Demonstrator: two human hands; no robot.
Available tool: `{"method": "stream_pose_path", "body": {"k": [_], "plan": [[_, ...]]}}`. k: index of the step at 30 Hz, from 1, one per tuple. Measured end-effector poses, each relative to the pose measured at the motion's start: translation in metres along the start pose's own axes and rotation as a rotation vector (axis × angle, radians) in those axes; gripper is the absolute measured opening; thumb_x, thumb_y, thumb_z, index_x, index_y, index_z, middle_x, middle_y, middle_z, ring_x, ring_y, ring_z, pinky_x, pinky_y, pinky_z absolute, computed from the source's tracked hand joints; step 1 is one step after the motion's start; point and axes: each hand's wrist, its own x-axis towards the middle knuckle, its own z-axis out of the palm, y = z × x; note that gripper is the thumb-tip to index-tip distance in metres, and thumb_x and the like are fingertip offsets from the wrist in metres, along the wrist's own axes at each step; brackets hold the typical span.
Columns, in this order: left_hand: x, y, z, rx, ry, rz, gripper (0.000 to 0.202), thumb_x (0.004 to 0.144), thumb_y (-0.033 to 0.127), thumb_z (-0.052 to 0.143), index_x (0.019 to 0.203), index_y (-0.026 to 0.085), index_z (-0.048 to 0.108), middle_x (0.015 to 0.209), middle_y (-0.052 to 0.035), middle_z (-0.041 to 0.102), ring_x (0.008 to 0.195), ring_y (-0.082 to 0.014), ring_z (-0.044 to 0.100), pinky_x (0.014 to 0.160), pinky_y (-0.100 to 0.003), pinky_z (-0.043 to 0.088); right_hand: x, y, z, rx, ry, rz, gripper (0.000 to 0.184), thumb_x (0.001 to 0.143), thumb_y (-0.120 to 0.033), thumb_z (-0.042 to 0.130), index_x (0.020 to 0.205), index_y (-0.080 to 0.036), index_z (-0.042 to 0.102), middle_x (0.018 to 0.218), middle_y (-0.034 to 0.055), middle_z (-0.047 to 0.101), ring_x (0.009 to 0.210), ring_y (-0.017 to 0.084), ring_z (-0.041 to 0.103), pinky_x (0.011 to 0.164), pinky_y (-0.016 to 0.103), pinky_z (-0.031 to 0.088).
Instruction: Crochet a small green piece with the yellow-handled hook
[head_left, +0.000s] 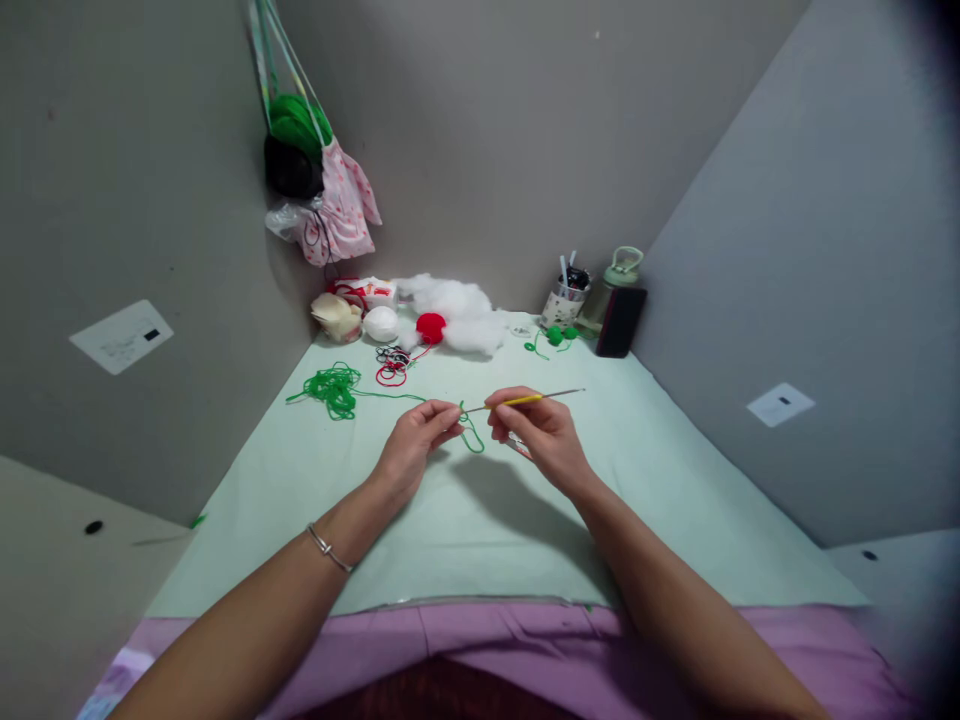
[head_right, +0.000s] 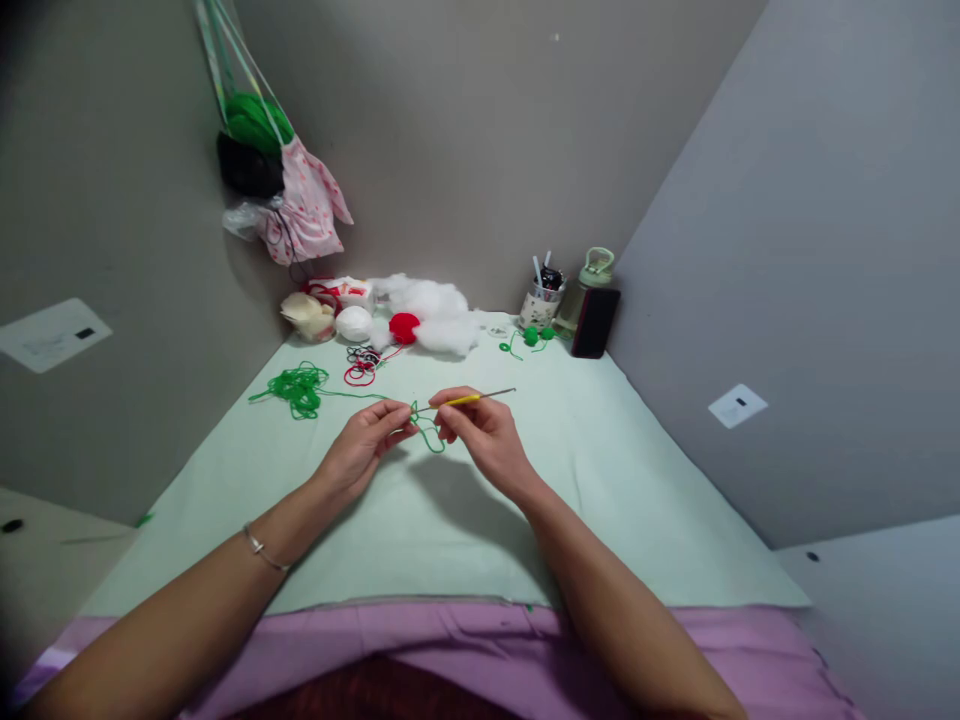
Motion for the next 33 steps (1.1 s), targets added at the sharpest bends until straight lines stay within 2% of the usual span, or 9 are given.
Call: {"method": "stream_pose_path", "body": {"k": [4,8,11,14,20,26,33], "plan": [[0.001,-0.001,0.000,-0.009,0.020,0.019,0.036,0.062,0.042,0.095,0.076,0.018,0.073,0.080,0.0017,0.067,0.079,-0.0135,0.064,0.089,-0.030,0.052,-0.009,0.002,0.011,-0.379,0.011,-0.310,0.012,0.099,-0.028,0.062,0.092,-0.024,0.070,0.083,0.0033,0.067,0.072,0.017,0.063,0.068,0.033,0.052],[0.003,-0.004,-0.001,-0.020,0.057,0.047,0.035,0.061,0.041,0.095,0.076,0.018,0.073,0.079,0.0022,0.067,0.079,-0.0135,0.063,0.087,-0.029,0.051,-0.018,0.010,0.021,-0.753,-0.025,-0.605,0.022,0.101,-0.014,0.050,0.110,-0.023,0.067,0.089,0.0077,0.071,0.077,0.019,0.065,0.068,0.031,0.052],[0.005,-0.006,-0.003,-0.025,0.077,0.052,0.034,0.063,0.041,0.095,0.075,0.018,0.072,0.078,0.0022,0.067,0.077,-0.0132,0.063,0.085,-0.028,0.051,-0.020,0.015,0.025,-0.977,-0.024,-0.730,0.029,0.099,-0.009,0.049,0.120,-0.020,0.065,0.091,0.0093,0.073,0.077,0.019,0.068,0.064,0.030,0.051],[0.005,-0.007,-0.004,-0.030,0.080,0.046,0.034,0.063,0.040,0.095,0.076,0.017,0.072,0.077,0.0021,0.067,0.075,-0.0128,0.062,0.084,-0.028,0.051,-0.019,0.016,0.026,-1.105,-0.013,-0.812,0.028,0.098,-0.007,0.050,0.116,-0.020,0.067,0.087,0.0073,0.073,0.073,0.017,0.067,0.062,0.029,0.049],[0.006,-0.007,-0.005,-0.047,0.049,0.020,0.034,0.063,0.040,0.094,0.077,0.016,0.073,0.078,0.0011,0.068,0.076,-0.0130,0.062,0.084,-0.027,0.051,-0.016,0.016,0.026,-1.194,0.007,-0.886,0.027,0.097,-0.003,0.053,0.120,-0.010,0.065,0.086,0.0080,0.073,0.074,0.018,0.066,0.062,0.030,0.048],[0.004,-0.005,-0.003,-0.067,-0.018,-0.019,0.036,0.064,0.040,0.094,0.078,0.015,0.074,0.081,-0.0006,0.069,0.077,-0.0130,0.064,0.085,-0.027,0.052,-0.015,0.019,0.025,-1.243,0.046,-0.892,0.029,0.101,-0.007,0.053,0.128,-0.011,0.064,0.099,0.0110,0.076,0.084,0.020,0.069,0.072,0.032,0.052],[0.004,-0.003,-0.003,-0.104,-0.010,-0.012,0.037,0.064,0.039,0.095,0.078,0.017,0.070,0.082,0.0016,0.066,0.081,-0.0119,0.064,0.081,-0.023,0.051,-0.015,0.015,0.027,-1.255,0.029,-0.875,0.024,0.099,-0.004,0.052,0.113,-0.012,0.069,0.091,0.0090,0.076,0.078,0.019,0.067,0.069,0.031,0.050]]}}
